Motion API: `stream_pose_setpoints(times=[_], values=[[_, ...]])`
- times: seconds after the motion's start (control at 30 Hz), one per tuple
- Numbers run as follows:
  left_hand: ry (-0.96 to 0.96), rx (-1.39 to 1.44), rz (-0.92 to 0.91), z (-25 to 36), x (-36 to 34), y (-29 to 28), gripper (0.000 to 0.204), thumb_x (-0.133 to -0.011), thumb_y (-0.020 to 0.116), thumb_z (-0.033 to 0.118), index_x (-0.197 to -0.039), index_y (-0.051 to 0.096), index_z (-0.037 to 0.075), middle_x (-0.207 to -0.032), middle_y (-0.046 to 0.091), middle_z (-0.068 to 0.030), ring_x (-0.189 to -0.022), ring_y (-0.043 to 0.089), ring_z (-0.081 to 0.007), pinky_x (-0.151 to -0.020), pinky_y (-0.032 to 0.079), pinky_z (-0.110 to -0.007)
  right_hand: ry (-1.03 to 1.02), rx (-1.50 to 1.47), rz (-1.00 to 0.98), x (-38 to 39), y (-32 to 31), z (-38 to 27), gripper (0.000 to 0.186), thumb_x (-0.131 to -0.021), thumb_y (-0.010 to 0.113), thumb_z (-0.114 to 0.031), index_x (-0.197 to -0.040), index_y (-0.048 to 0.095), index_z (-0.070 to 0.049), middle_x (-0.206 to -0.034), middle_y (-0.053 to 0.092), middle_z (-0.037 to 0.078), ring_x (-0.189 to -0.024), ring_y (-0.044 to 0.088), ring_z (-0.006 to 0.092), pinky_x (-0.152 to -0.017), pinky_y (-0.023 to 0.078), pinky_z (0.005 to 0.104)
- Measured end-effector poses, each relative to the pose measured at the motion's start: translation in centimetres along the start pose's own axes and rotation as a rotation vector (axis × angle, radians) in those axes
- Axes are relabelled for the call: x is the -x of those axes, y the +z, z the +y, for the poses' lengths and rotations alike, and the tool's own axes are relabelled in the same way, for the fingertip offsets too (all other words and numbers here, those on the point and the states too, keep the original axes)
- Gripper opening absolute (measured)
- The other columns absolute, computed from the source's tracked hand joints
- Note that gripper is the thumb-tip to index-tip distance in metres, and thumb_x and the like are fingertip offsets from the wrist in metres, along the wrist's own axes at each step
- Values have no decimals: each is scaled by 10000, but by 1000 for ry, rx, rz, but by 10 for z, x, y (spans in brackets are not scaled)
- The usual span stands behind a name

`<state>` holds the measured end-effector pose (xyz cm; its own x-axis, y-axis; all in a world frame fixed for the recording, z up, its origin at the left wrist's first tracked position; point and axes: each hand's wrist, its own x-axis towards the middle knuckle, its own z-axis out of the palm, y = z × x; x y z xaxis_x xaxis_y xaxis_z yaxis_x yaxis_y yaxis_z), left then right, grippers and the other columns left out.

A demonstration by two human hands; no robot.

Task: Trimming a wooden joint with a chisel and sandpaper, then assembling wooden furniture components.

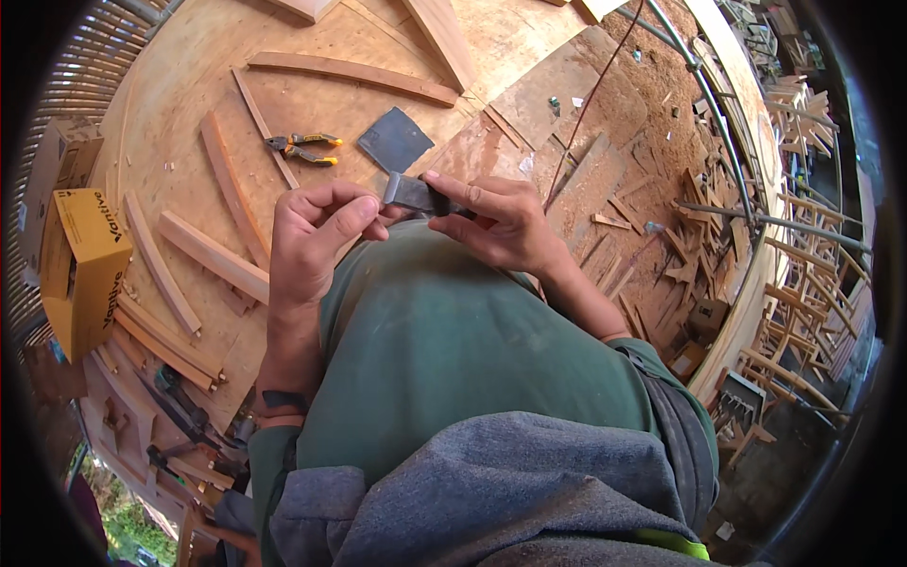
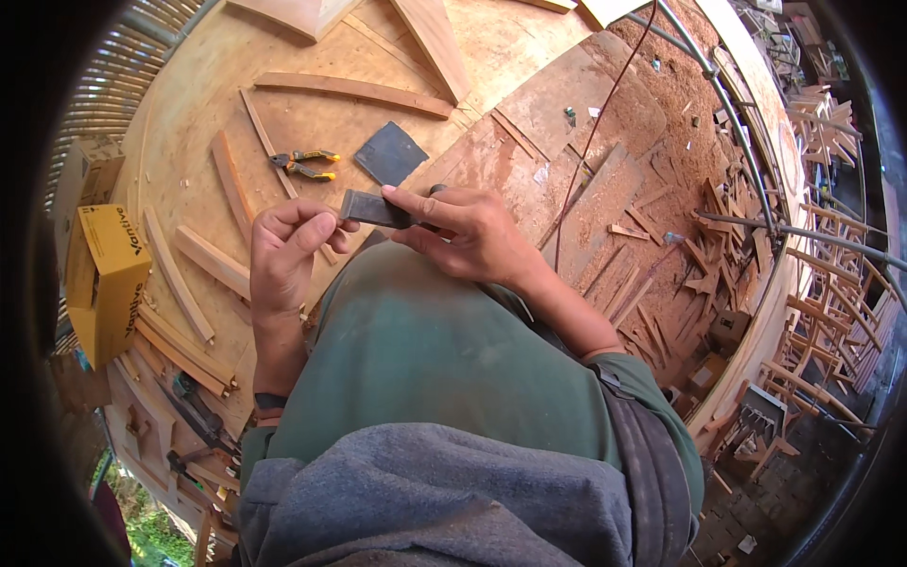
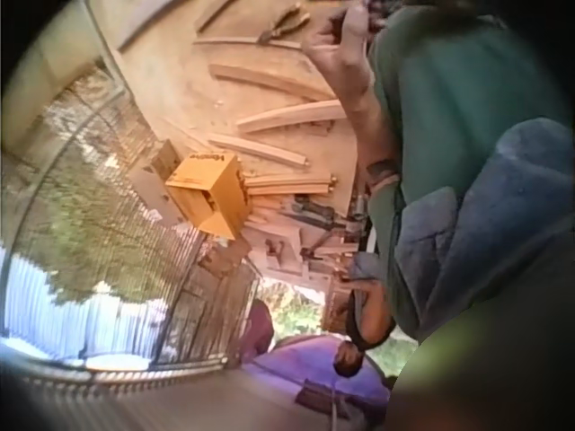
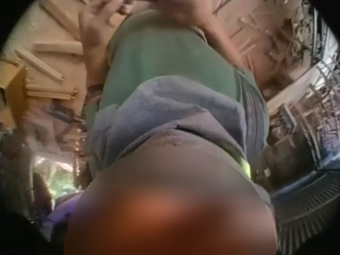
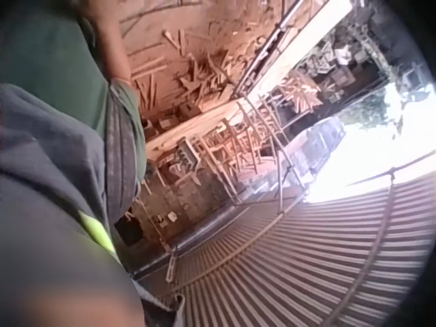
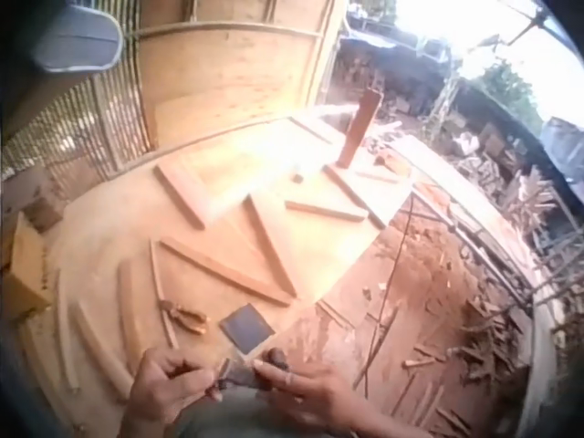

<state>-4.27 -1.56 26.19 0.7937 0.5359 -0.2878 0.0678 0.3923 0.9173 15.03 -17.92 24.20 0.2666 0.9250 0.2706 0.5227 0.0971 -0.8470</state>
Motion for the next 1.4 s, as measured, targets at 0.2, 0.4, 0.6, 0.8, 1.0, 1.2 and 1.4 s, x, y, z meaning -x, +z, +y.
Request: stream_pose_setpoints(times=[0.2,0.4,0.6,0.8,1.0,1.2,1.4], values=[[269,243,90,9,-13,25,241,-968,697,60,-1162,696,-83,-976,760,-122,-827,719,-139,-778,581,-273,70,-45,184,-10,5,-32,628,-782,897,-59,-1368,669,-59,-685,687,55,-538,588,51,-501,438,250],[358,162,77,29,-13,44,233,-951,743,32,-1135,699,-104,-904,742,-86,-776,684,-97,-687,555,-211,71,-65,215,-19,7,-53,562,-821,858,18,-1321,605,55,-775,736,87,-585,642,85,-514,466,215],[394,153,129,37,-16,49,183,-945,749,21,-1084,722,-94,-867,735,-66,-763,646,-68,-663,512,-197,104,-288,208,-23,9,-62,477,-843,809,87,-1226,527,54,-982,746,148,-741,691,113,-579,521,215],[421,139,137,39,-18,49,165,-940,752,16,-1064,730,-90,-883,740,-65,-788,637,-64,-691,503,-197,160,-318,148,-28,2,-67,466,-838,797,113,-1209,520,52,-990,743,137,-759,688,108,-620,537,222],[395,155,117,42,-22,46,161,-941,742,15,-1064,730,-89,-898,745,-75,-818,664,-81,-727,532,-208,168,-324,172,-30,5,-63,468,-829,804,116,-1203,530,59,-1011,732,131,-769,692,115,-634,543,226],[326,111,58,51,-29,42,171,-935,703,32,-1070,737,-67,-1030,766,-180,-878,701,-144,-868,559,-272,98,-310,132,-29,9,-52,465,-816,831,89,-1187,550,59,-1014,726,126,-788,702,129,-629,546,233],[288,216,0,47,-31,22,201,-973,701,119,-1002,766,-70,-893,764,-106,-822,701,-119,-806,565,-267,-88,-60,41,-42,2,-45,377,-780,907,-31,-1064,662,11,-860,739,92,-708,698,115,-593,527,245]])
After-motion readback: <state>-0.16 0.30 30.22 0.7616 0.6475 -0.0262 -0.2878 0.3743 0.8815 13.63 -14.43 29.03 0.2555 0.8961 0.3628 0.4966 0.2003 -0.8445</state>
